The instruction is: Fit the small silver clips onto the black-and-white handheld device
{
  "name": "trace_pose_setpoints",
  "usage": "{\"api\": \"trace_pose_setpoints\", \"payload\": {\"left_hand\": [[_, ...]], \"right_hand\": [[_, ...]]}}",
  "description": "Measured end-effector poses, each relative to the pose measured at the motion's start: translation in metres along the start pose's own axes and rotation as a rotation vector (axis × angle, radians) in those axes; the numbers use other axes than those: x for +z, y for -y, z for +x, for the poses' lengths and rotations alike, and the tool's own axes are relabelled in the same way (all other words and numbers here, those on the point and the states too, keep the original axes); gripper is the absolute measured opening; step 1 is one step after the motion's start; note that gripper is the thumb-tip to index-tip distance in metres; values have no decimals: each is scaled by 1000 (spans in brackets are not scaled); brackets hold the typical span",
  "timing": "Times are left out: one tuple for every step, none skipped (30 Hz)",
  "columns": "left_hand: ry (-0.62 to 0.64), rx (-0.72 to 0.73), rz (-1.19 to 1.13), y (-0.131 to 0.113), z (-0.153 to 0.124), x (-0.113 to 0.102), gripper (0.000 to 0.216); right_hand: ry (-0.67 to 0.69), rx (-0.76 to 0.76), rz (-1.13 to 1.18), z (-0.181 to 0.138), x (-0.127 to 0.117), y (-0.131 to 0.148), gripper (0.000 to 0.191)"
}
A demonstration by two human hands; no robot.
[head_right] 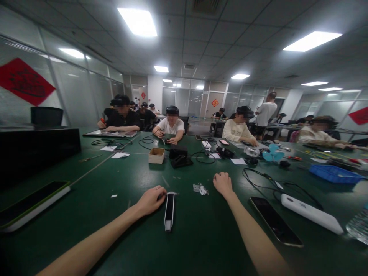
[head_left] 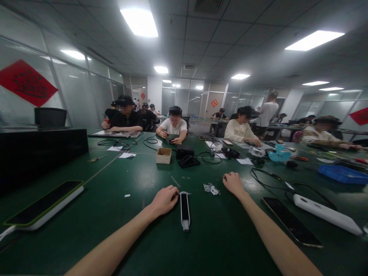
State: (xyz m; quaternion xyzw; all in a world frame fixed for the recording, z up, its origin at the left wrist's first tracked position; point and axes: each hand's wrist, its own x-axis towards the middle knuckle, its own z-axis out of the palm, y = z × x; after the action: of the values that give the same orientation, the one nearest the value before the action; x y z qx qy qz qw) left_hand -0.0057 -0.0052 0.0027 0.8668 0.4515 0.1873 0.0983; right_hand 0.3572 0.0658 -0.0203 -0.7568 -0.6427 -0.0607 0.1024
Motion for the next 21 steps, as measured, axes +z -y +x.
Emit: {"api": "trace_pose_setpoints", "payload": {"left_hand": [[0, -1, 4, -1, 0, -1, 16], [-1, -3, 6, -1, 0, -1, 16], [2, -4, 4, -1, 0, -2, 16], [4, -5, 1, -2, 0, -2, 16], [7, -7, -3, -2, 0, -2, 16], [11, -9, -5, -2, 0, -3, 16], [15, -12, -6, -2, 0, -3, 16], [17, -16, -5, -2, 0, -3, 17], [17, -18, -2, -3, 0, -3, 17], [13, -18, 1, -2, -1, -3, 17], [9, -13, 2, -2, -1, -3, 17], [4, -8, 5, -2, -1, -3, 17], [1, -3, 7, -2, -1, -2, 17], [0, 2, 11, -2, 0, -2, 17], [1, 5, 15, -1, 0, -2, 17], [3, 6, 19, -1, 0, -1, 17], [5, 5, 23, -1, 0, -1, 17], [5, 4, 28, -1, 0, -1, 16], [6, 3, 33, -1, 0, -1, 16], [6, 2, 36, -2, 0, -2, 15], [8, 2, 35, -2, -1, -2, 15]], "right_hand": [[14, -6, -4, -2, -3, 2, 31], [31, -10, -7, -4, -5, 4, 30], [51, -12, -8, -7, -7, 6, 29], [74, -14, -4, -9, -9, 8, 28], [99, -15, 3, -12, -10, 10, 27], [126, -17, 13, -14, -11, 12, 25], [154, -19, 26, -16, -13, 14, 23], [180, -22, 40, -18, -14, 16, 21], [205, -27, 54, -19, -16, 17, 20], [227, -32, 69, -21, -17, 19, 19], [249, -36, 84, -22, -19, 21, 19], [269, -40, 98, -23, -21, 23, 19], [288, -44, 113, -23, -23, 24, 20], [305, -47, 127, -24, -25, 26, 20], [322, -51, 142, -26, -27, 28, 21], [337, -55, 157, -27, -28, 30, 21], [351, -59, 173, -28, -30, 32, 22], [361, -64, 189, -30, -31, 34, 23], [366, -67, 204, -31, -33, 35, 23], [365, -71, 218, -32, -34, 36, 23], [354, -75, 229, -33, -36, 37, 23]]}}
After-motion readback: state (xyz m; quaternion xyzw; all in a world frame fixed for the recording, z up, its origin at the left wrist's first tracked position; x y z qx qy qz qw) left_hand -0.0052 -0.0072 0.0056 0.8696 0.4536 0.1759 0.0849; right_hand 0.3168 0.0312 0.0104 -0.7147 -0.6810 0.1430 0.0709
